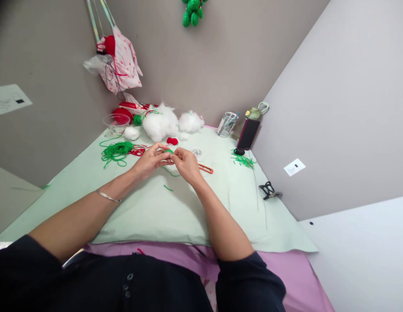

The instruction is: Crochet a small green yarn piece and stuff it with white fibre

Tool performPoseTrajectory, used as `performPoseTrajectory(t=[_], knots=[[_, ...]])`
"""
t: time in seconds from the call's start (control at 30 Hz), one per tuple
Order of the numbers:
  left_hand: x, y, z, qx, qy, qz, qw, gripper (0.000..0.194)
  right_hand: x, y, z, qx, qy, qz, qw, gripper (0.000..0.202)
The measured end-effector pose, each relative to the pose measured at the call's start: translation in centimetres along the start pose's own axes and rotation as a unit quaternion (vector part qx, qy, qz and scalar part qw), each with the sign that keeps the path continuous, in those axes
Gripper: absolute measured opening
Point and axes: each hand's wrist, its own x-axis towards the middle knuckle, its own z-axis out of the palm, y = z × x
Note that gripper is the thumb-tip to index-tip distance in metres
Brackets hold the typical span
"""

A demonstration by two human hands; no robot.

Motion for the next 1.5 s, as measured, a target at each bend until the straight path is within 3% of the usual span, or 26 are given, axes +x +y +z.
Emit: performPoseTrajectory(t=[0.23, 0.37, 0.5, 0.83, 1.0, 1.17, 1.33, 1.5], knots=[[0.7, -1.0, -0.3, 0.038, 0.08, 0.019, 0.996, 0.028, -1.1, -1.3, 1.7, -0.081, -0.003, -0.02, 0.997, 0.014], [0.5, -1.0, -0.4, 0.037, 0.097, 0.005, 0.995, 0.024, -1.1, -1.3, 2.3, -0.116, -0.005, -0.026, 0.993, 0.011], [0.1, -0.9, -0.2, 0.017, 0.088, -0.015, 0.996, 0.022, -0.6, -0.9, 1.8, -0.124, 0.006, -0.02, 0.992, 0.009], [-0.1, -0.6, 0.1, -0.015, -0.004, -0.032, 0.999, 0.038, 0.3, 0.6, -0.1, -0.027, -0.008, 0.024, 0.999, 0.022], [0.3, -1.2, -0.4, 0.003, 0.022, -0.015, 1.0, 0.039, -0.2, -0.6, 0.0, -0.014, -0.032, 0.011, 0.999, 0.014], [0.9, -1.6, -0.8, 0.032, 0.06, 0.017, 0.998, 0.037, -1.2, -1.8, 1.5, -0.019, -0.01, 0.008, 1.0, 0.012], [0.8, -0.6, -0.8, 0.015, 0.069, 0.041, 0.997, 0.042, -1.4, -2.2, 1.8, 0.016, 0.009, 0.004, 1.0, 0.012], [0.2, 0.4, -0.3, -0.011, 0.073, 0.072, 0.995, 0.039, -1.0, -1.8, 1.6, 0.073, -0.02, 0.01, 0.997, 0.014]])
